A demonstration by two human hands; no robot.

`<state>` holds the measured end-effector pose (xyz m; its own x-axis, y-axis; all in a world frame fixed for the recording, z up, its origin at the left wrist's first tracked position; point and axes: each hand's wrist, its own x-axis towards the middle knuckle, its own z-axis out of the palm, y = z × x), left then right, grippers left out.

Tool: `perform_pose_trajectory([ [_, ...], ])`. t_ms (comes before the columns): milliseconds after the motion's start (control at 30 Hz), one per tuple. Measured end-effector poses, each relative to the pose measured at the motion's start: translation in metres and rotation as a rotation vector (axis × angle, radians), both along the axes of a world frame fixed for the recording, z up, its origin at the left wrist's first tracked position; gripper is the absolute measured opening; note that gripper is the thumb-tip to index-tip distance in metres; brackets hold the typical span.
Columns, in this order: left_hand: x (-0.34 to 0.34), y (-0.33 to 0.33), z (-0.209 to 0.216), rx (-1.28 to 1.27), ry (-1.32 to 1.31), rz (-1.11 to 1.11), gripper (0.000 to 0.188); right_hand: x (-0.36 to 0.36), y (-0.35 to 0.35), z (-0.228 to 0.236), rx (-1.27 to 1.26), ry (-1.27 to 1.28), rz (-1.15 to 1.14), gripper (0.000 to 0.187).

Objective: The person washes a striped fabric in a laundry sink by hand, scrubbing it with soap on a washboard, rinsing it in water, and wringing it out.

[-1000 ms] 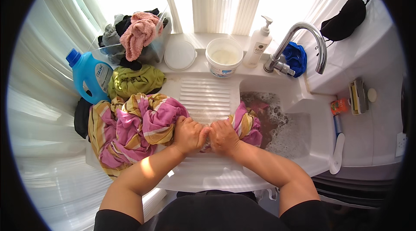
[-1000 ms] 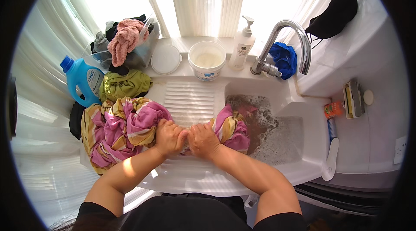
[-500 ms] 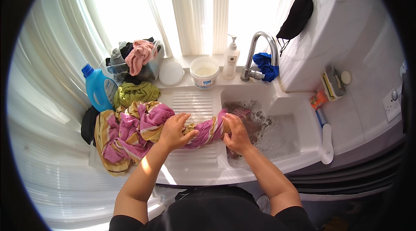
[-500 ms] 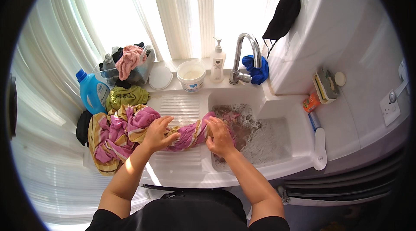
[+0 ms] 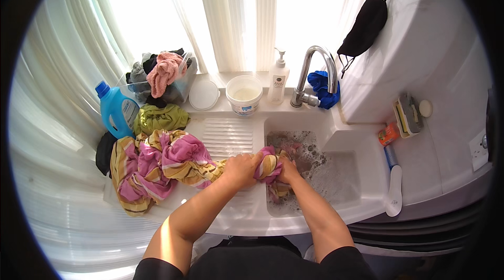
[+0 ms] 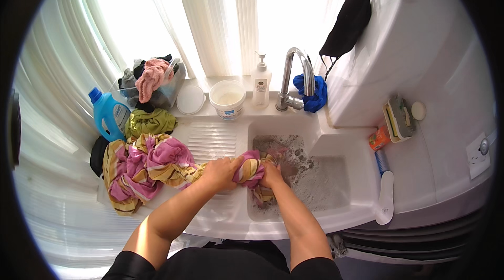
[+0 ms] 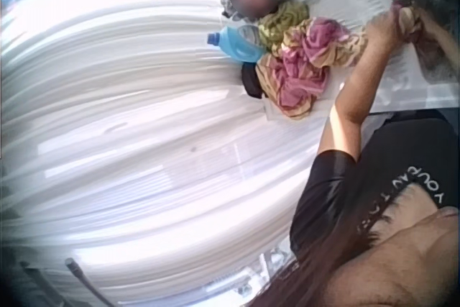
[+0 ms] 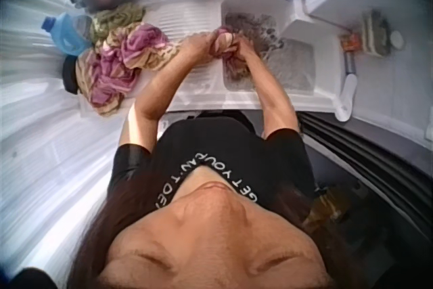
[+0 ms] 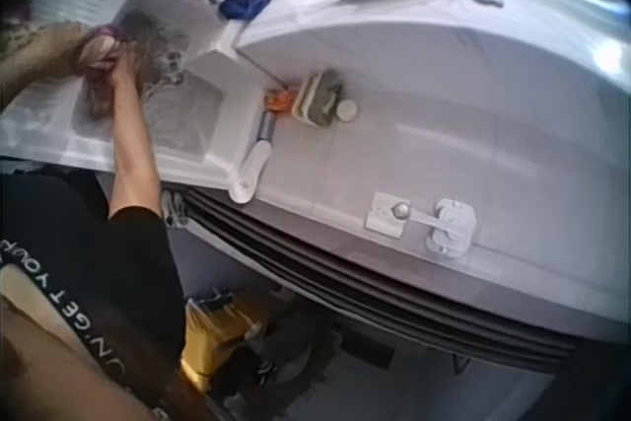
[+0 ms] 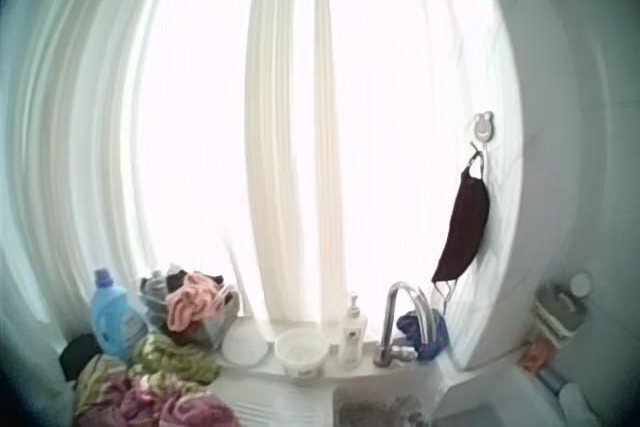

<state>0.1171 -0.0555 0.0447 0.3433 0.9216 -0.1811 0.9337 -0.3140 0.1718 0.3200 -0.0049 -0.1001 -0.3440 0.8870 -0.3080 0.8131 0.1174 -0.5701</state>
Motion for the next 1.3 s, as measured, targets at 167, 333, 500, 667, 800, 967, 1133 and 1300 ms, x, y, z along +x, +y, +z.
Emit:
perform_pose_trajectory([
  [167, -0.018, -0.018, 0.019, -0.007, -0.057, 0.025, 0.074, 0.006, 0.001, 0.035, 0.548, 0.178, -0.14, 0.022],
  [333, -0.076, -0.038, 0.041, 0.178, -0.258, 0.187, 0.069, -0.051, 0.001, 0.143, 0.858, 0.302, -0.075, 0.024],
  [500, -0.138, -0.039, 0.078, 0.373, -0.209, 0.306, 0.048, -0.126, -0.022, 0.164, 0.863, 0.414, -0.065, 0.024],
  [667, -0.189, -0.028, 0.103, 0.367, -0.003, 0.363, 0.04, -0.181, -0.048, 0.14, 0.687, 0.548, -0.019, 0.053],
  [800, -0.174, 0.001, 0.096, 0.168, 0.176, 0.454, 0.042, -0.155, -0.046, 0.126, 0.608, 0.706, 0.013, 0.057],
  [967, -0.109, 0.017, 0.066, -0.076, -0.003, 0.34, 0.115, -0.048, -0.014, 0.079, 0.213, 0.406, -0.369, 0.079],
  [1133, -0.125, 0.011, 0.007, -0.221, -0.778, 0.328, 0.081, -0.044, -0.016, 0.055, 0.031, 0.562, -0.254, 0.08],
  [1300, -0.147, -0.002, -0.012, 0.015, -0.102, 0.001, 0.045, -0.068, -0.027, 0.064, 0.129, 0.484, -0.404, 0.065],
])
